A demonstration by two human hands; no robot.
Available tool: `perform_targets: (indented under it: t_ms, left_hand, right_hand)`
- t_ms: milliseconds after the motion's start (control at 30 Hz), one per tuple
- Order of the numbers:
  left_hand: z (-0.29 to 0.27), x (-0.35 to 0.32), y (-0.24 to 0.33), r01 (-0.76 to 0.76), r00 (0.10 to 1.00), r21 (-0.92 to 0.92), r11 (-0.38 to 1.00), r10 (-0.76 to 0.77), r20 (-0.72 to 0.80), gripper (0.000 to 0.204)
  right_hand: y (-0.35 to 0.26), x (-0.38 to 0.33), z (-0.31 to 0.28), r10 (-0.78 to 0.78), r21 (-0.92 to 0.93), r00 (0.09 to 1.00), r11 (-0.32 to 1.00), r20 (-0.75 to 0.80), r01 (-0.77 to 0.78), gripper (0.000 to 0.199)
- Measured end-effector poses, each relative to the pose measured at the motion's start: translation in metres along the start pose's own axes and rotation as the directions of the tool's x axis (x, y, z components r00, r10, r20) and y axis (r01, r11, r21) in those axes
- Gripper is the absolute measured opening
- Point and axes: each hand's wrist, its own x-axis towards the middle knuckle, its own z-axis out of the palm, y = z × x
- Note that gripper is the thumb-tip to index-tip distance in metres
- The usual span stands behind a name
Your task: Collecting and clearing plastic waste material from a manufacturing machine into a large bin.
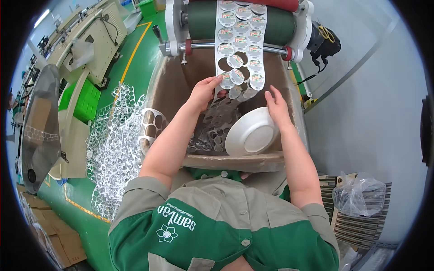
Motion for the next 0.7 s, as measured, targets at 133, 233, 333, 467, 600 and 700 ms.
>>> perform_targets:
  t_ms: [133, 233, 333, 467, 600, 700]
  left_hand:
    - [-0.008, -0.005, -0.006, 0.042, 0.997, -0.022, 0.999, -0.04, 0.071, 0.031]
    - [-0.013, -0.008, -0.015, 0.086, 0.994, -0.035, 0.996, -0.083, 0.071, 0.029]
    - [-0.023, 0.0, -0.024, 0.108, 0.988, -0.049, 0.993, -0.102, 0.114, 0.027]
    - [-0.027, 0.005, -0.028, 0.146, 0.98, -0.025, 0.989, -0.141, 0.141, 0.024]
    - [-0.027, 0.007, -0.027, 0.168, 0.978, -0.002, 0.986, -0.166, 0.123, 0.022]
    - [-0.031, 0.01, -0.028, 0.185, 0.973, 0.045, 0.982, -0.189, 0.134, 0.02]
  right_hand:
    - [0.016, 0.008, 0.025, 0.074, 0.377, 0.988, 0.918, 0.137, -0.121, 0.036]
    - [0.027, -0.001, 0.031, 0.056, 0.477, 0.989, 0.871, 0.138, -0.115, 0.017]
    - [0.024, -0.005, 0.028, 0.019, 0.448, 0.989, 0.89, 0.149, -0.085, 0.016]
    - [0.031, -0.006, 0.029, -0.018, 0.345, 0.992, 0.938, 0.124, -0.026, 0.016]
    - [0.036, -0.003, 0.029, 0.0, 0.356, 0.995, 0.934, 0.101, -0.036, 0.016]
    - [0.04, -0.001, 0.03, -0.002, 0.335, 0.997, 0.942, 0.075, -0.024, 0.016]
